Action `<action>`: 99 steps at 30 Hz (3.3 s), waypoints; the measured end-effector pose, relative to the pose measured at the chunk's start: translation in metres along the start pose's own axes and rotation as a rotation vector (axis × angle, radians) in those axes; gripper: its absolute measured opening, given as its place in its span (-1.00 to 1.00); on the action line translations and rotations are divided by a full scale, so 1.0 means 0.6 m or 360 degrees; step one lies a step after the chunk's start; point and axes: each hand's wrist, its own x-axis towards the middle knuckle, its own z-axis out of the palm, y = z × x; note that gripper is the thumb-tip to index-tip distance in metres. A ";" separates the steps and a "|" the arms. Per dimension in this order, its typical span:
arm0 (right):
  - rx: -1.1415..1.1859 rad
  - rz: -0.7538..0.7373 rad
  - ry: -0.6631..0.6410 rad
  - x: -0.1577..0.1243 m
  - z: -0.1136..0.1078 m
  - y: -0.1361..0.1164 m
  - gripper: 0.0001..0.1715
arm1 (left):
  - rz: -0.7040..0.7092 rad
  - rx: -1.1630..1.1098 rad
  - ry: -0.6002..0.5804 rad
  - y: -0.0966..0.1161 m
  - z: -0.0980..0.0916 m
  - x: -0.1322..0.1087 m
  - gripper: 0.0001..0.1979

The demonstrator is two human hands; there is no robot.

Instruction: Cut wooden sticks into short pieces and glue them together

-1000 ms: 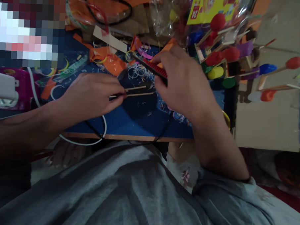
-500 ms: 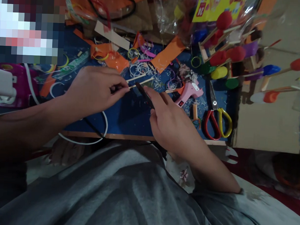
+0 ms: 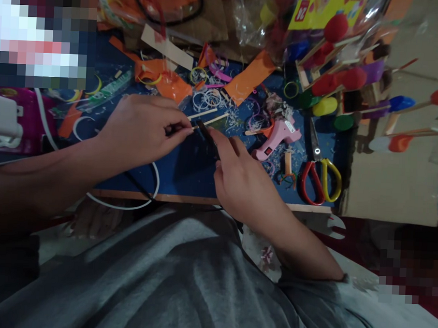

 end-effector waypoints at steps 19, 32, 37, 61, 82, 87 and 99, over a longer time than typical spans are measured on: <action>0.0035 0.0070 -0.0023 0.000 0.007 -0.001 -0.23 | -0.0040 -0.0020 0.0017 0.006 -0.004 0.002 -0.72; 0.0012 0.0117 0.0009 0.001 0.016 -0.013 -0.24 | -0.0073 0.0070 -0.0055 0.009 -0.007 0.005 -0.71; -0.0007 0.0148 0.0037 0.003 0.020 -0.017 -0.25 | -0.0069 0.0091 -0.0060 0.011 -0.008 0.006 -0.72; -0.0492 0.0337 -0.0315 0.013 -0.008 -0.070 -0.18 | 0.0036 0.0213 -0.0029 0.016 -0.003 -0.001 -0.60; -0.0701 0.0266 -0.0326 0.012 0.007 -0.066 -0.09 | -0.0049 0.0396 -0.0169 0.038 -0.007 0.003 -0.69; -0.0787 0.0203 -0.0327 0.013 0.004 -0.067 -0.10 | -0.0074 0.0462 -0.0210 0.038 -0.005 0.003 -0.58; -0.0717 0.0169 -0.0353 0.035 0.003 -0.065 -0.13 | -0.0181 0.0520 -0.0022 0.107 0.044 -0.062 -0.37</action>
